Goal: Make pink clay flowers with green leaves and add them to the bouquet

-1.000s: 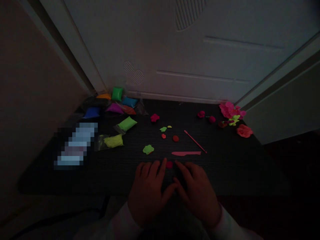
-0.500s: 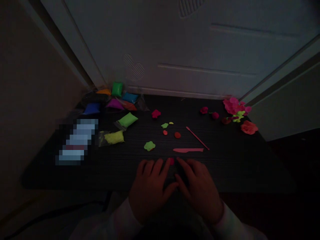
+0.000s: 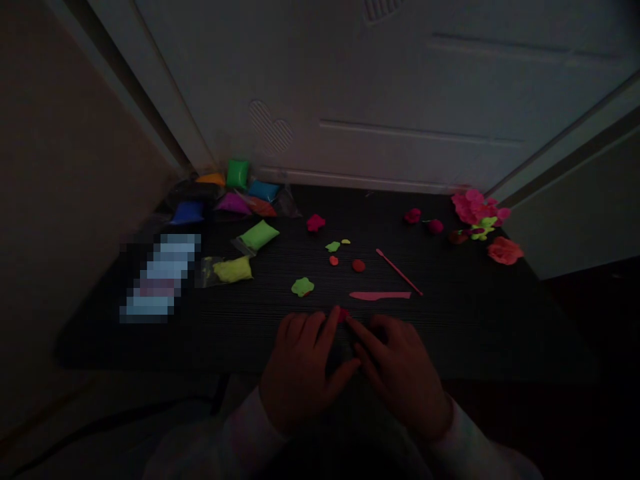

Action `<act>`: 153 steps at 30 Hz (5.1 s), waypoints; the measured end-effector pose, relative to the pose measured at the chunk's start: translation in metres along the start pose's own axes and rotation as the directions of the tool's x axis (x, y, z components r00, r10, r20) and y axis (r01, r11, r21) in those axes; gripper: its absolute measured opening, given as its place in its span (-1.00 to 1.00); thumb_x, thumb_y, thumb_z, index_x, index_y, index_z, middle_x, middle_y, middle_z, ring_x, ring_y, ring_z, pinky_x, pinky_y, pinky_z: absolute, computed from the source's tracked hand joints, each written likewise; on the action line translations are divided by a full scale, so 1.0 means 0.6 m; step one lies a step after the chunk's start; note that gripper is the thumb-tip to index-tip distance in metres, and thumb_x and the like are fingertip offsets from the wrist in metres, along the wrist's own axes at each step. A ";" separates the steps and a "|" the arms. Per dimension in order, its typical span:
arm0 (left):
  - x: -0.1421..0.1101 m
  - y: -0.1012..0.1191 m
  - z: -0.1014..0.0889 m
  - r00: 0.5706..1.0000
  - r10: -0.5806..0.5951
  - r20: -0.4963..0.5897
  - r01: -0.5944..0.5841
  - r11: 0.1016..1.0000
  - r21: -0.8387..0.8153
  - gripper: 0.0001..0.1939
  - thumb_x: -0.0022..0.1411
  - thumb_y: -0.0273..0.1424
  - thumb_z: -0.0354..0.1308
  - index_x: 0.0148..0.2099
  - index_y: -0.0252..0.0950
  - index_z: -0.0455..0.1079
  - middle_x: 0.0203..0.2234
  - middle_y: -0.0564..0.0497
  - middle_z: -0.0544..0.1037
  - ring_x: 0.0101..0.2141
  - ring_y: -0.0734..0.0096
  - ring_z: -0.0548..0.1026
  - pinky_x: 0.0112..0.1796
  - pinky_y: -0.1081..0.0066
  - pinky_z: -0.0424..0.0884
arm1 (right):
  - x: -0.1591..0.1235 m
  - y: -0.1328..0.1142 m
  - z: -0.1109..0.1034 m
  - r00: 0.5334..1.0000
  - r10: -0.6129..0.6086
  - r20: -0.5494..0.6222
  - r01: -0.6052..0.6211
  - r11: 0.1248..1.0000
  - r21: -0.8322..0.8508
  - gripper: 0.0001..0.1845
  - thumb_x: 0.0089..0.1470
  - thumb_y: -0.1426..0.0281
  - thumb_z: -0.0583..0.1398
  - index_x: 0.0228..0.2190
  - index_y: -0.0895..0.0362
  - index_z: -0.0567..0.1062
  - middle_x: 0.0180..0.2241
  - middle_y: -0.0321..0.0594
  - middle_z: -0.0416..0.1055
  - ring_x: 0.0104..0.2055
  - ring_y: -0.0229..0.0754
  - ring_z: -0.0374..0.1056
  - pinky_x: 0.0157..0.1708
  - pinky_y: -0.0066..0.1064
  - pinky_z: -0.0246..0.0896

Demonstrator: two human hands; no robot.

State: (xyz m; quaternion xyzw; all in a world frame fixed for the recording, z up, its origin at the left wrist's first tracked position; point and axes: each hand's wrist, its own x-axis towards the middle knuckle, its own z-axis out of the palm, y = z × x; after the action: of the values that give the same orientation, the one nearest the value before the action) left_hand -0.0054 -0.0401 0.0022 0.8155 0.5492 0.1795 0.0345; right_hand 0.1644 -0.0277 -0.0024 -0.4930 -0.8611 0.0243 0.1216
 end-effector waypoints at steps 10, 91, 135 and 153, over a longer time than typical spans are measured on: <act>0.006 -0.001 -0.004 0.998 -0.025 0.049 0.027 0.998 -0.050 -0.52 0.18 -0.18 -0.06 0.10 -0.27 0.27 -0.24 -0.11 0.42 -0.23 0.20 0.29 -0.18 0.18 0.22 | 0.004 -0.004 -0.005 0.999 -0.015 0.032 0.017 0.998 -0.063 -0.53 0.02 0.41 0.08 0.02 -0.05 0.31 -0.25 -0.15 0.32 -0.29 -0.13 0.17 -0.31 -0.27 0.00; 0.005 -0.001 0.004 1.000 -0.018 -0.023 0.019 0.999 0.042 -0.51 0.17 -0.12 -0.06 0.01 -0.34 0.34 -0.21 -0.15 0.41 -0.20 0.17 0.29 -0.18 0.18 0.23 | 0.012 0.004 -0.006 0.999 -0.014 -0.029 0.016 0.999 0.052 -0.66 0.04 0.42 0.06 -0.13 0.06 0.45 -0.31 -0.15 0.34 -0.33 -0.14 0.20 -0.36 -0.30 0.00; 0.006 -0.004 -0.002 0.999 -0.024 0.037 0.026 0.998 -0.062 -0.53 0.18 -0.15 -0.06 0.05 -0.28 0.32 -0.22 -0.13 0.40 -0.21 0.18 0.27 -0.19 0.16 0.23 | 0.007 0.004 -0.007 0.998 -0.036 -0.055 0.041 0.996 0.083 -0.66 0.04 0.44 0.05 -0.13 0.15 0.45 -0.32 -0.12 0.35 -0.33 -0.15 0.19 -0.35 -0.29 0.06; 0.004 -0.004 0.001 0.999 0.028 -0.032 -0.028 1.000 -0.008 -0.54 0.17 -0.17 -0.03 0.01 -0.33 0.36 -0.25 -0.16 0.39 -0.23 0.17 0.26 -0.22 0.17 0.26 | 0.015 -0.002 -0.006 1.000 0.023 0.018 -0.024 0.999 0.038 -0.61 0.06 0.39 0.05 -0.04 0.10 0.37 -0.28 -0.13 0.34 -0.31 -0.13 0.20 -0.33 -0.27 0.04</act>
State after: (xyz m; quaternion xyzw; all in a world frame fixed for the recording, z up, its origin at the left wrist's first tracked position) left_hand -0.0066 -0.0370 0.0017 0.8199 0.5374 0.1954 0.0265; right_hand 0.1601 -0.0209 0.0029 -0.5006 -0.8556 0.0465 0.1234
